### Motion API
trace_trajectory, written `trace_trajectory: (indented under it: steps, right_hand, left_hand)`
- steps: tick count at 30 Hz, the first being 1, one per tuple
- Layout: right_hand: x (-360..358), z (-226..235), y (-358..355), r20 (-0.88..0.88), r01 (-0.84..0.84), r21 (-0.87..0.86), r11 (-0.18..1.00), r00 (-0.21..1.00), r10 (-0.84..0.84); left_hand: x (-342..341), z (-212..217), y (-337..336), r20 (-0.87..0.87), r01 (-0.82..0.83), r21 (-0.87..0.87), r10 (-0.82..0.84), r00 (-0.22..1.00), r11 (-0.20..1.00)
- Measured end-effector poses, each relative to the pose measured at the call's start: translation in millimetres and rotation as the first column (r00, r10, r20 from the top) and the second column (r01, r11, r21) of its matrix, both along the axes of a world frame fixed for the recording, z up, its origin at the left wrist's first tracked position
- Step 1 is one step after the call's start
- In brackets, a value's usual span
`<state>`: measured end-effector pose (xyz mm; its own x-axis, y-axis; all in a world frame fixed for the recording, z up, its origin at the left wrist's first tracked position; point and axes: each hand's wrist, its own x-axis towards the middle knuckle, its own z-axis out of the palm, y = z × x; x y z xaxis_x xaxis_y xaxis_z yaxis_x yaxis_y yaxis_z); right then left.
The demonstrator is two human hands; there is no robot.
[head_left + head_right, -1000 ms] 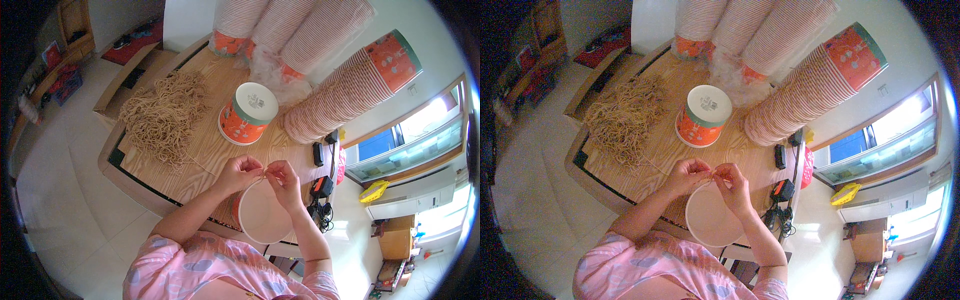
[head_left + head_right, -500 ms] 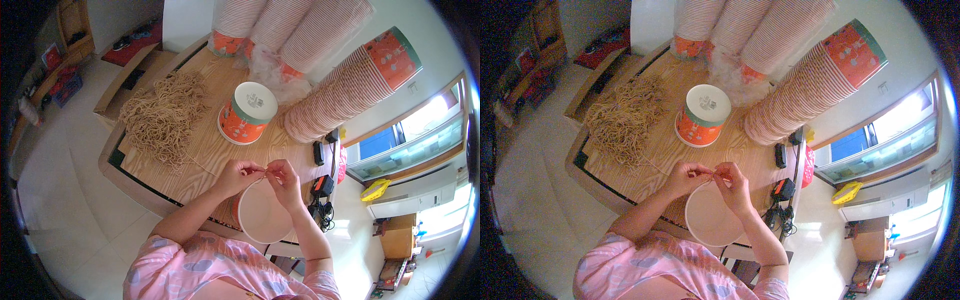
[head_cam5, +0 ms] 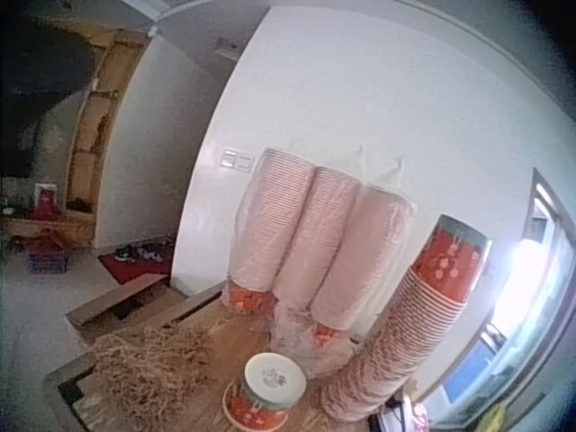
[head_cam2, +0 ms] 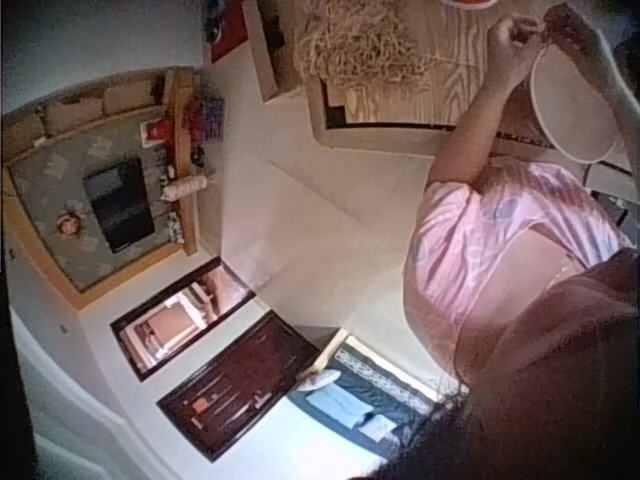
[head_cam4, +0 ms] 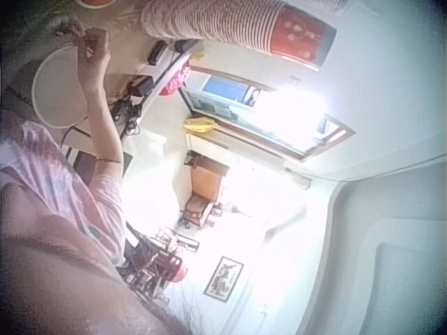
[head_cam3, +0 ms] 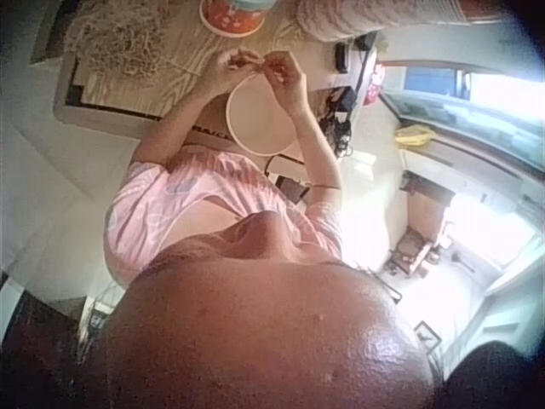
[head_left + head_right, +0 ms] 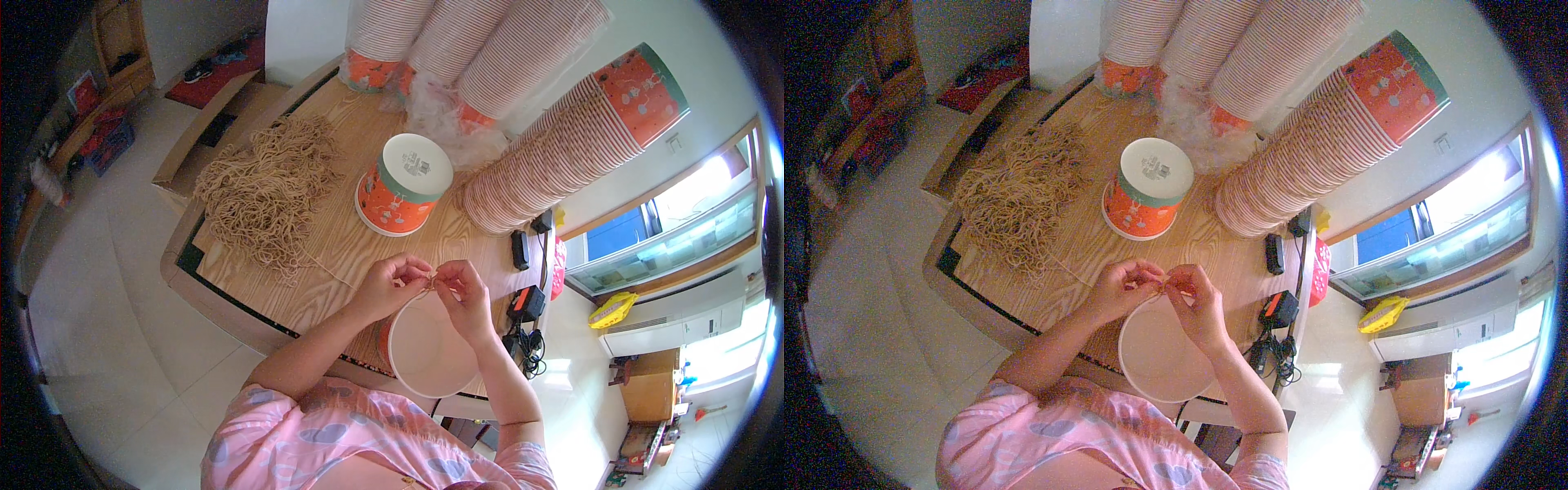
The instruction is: The person is preparing a paper bowl by filling it with shredded paper and adding a paper cup.
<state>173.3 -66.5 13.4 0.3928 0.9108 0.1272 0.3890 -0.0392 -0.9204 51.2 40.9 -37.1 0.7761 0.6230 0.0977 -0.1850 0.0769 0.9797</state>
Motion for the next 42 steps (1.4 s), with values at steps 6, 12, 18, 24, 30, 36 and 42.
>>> trace_trajectory:
  steps: [6, 12, 18, 24, 30, 36, 42]
  right_hand:
    - [0.5, 0.0, -0.1, 0.017, 0.002, -0.011, 1.0, 1.0, -0.001]
    - [1.7, -3.3, -0.2, 0.013, 0.01, -0.005, 1.0, 1.0, -0.009]
    - [-0.2, -0.6, -0.1, 0.02, 0.023, -0.02, 1.0, 1.0, -0.023]
    - [-3.4, 3.7, 0.4, 0.033, 0.032, -0.016, 0.999, 0.999, -0.031]
    - [-3.7, 5.9, 0.4, 0.164, 0.043, -0.061, 0.997, 0.986, -0.032]
    - [-3.6, 5.5, 1.4, 0.159, 0.029, -0.074, 0.997, 0.987, -0.017]
    - [-1.9, 2.8, 0.4, 0.142, 0.02, -0.065, 0.998, 0.99, -0.011]
  left_hand:
    - [-1.9, 4.8, -0.3, 0.036, 0.02, -0.047, -0.018, 0.999, 0.999]
    - [-5.1, 14.1, -0.3, -0.035, 0.008, 0.107, -0.005, 0.999, 0.994]
    - [-3.4, 12.3, -1.6, -0.06, -0.051, 0.138, 0.06, 0.996, 0.989]
    - [-5.4, 14.6, -2.6, -0.031, -0.096, 0.173, 0.103, 0.994, 0.98]
    - [-7.4, 17.8, -2.9, -0.051, -0.085, 0.161, 0.094, 0.994, 0.983]
    - [-7.4, 15.6, -3.2, -0.037, -0.099, 0.156, 0.106, 0.994, 0.983]
    - [-6.6, 14.7, -3.0, -0.05, -0.099, 0.154, 0.108, 0.993, 0.983]
